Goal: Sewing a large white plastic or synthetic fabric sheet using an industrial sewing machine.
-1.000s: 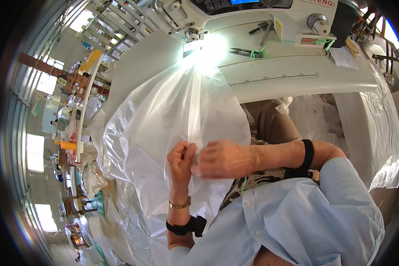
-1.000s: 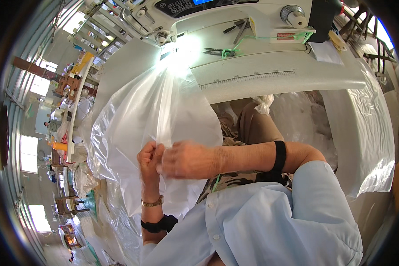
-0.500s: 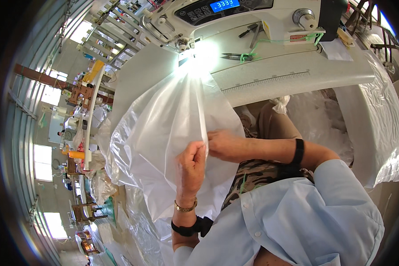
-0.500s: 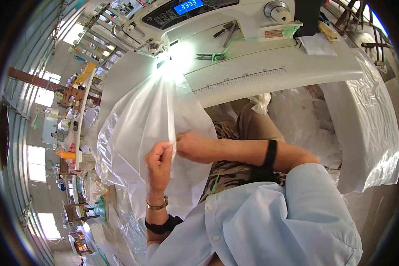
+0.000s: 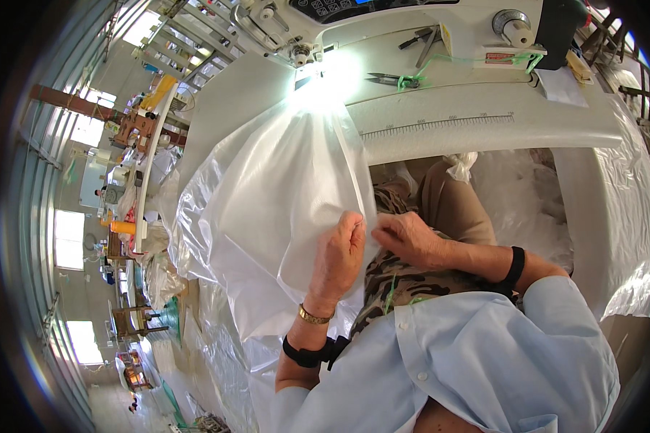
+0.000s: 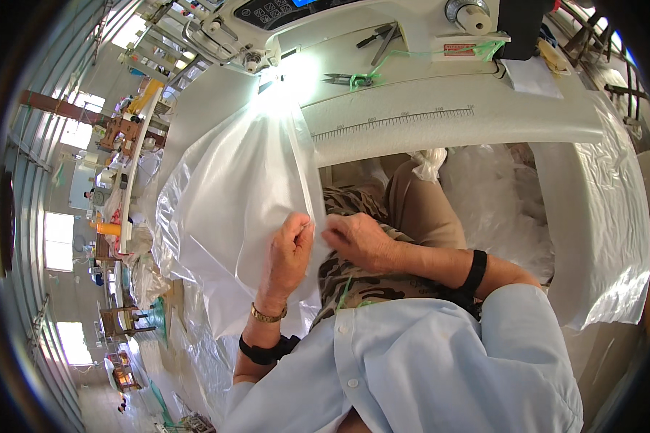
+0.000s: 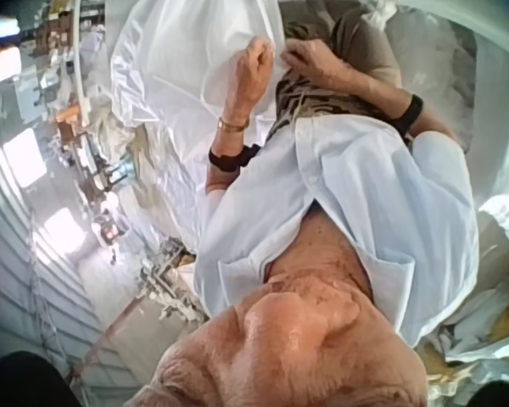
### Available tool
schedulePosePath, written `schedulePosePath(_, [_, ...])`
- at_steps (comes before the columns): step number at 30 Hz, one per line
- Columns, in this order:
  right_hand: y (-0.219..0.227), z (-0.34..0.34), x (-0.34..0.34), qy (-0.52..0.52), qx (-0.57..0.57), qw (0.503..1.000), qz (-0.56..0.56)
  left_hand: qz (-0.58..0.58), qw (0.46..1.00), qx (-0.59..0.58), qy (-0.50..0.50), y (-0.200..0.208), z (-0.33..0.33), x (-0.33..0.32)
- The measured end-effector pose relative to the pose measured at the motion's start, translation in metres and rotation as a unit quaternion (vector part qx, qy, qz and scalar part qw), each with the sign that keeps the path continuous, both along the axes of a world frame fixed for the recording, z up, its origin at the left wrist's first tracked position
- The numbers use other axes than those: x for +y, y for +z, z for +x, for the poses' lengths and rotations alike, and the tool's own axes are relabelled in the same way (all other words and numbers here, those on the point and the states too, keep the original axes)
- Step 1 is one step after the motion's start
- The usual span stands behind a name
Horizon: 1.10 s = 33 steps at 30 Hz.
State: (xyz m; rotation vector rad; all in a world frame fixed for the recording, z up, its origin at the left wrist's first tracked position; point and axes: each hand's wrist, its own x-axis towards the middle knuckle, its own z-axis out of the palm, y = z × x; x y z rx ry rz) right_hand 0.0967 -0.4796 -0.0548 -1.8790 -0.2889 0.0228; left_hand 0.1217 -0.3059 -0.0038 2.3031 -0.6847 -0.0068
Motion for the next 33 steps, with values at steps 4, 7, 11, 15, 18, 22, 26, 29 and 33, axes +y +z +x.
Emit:
schedulePosePath(4, [0.008, -0.004, 0.009, 0.056, -0.095, 0.994, 0.024, -0.007, 0.999, 0.033, 0.006, 0.009, -0.002, 0.001])
schedulePosePath(7, [0.005, -0.004, 0.015, 0.05, -0.171, 0.984, 0.009, -0.018, 0.999, 0.025, 0.006, 0.01, -0.001, 0.003])
schedulePosePath(11, [0.001, 0.002, 0.02, 0.071, -0.279, 0.958, -0.001, -0.008, 0.999, 0.039, 0.026, 0.017, -0.001, 0.006])
schedulePosePath(15, [-0.009, 0.02, 0.017, 0.12, -0.355, 0.925, -0.068, -0.066, 0.989, 0.131, 0.03, 0.016, 0.006, 0.018])
schedulePosePath(18, [-0.02, 0.031, 0.021, 0.049, -0.047, 0.975, 0.213, 0.084, 0.994, -0.031, 0.057, 0.037, 0.003, 0.029])
schedulePosePath(22, [-0.006, 0.071, 0.085, 0.007, -0.082, 0.984, 0.16, 0.206, 0.959, -0.188, 0.047, 0.089, 0.008, 0.03])
schedulePosePath(26, [0.04, 0.097, 0.119, 0.174, -0.292, 0.94, 0.025, 0.31, 0.919, -0.244, -0.018, 0.127, 0.012, 0.026])
schedulePosePath(29, [0.041, 0.096, 0.097, 0.252, -0.309, 0.914, -0.071, 0.368, 0.9, -0.225, -0.056, 0.125, 0.014, 0.033])
schedulePosePath(33, [0.054, 0.09, 0.045, 0.191, -0.194, 0.912, -0.306, 0.432, 0.874, -0.179, -0.132, 0.094, 0.015, 0.038])
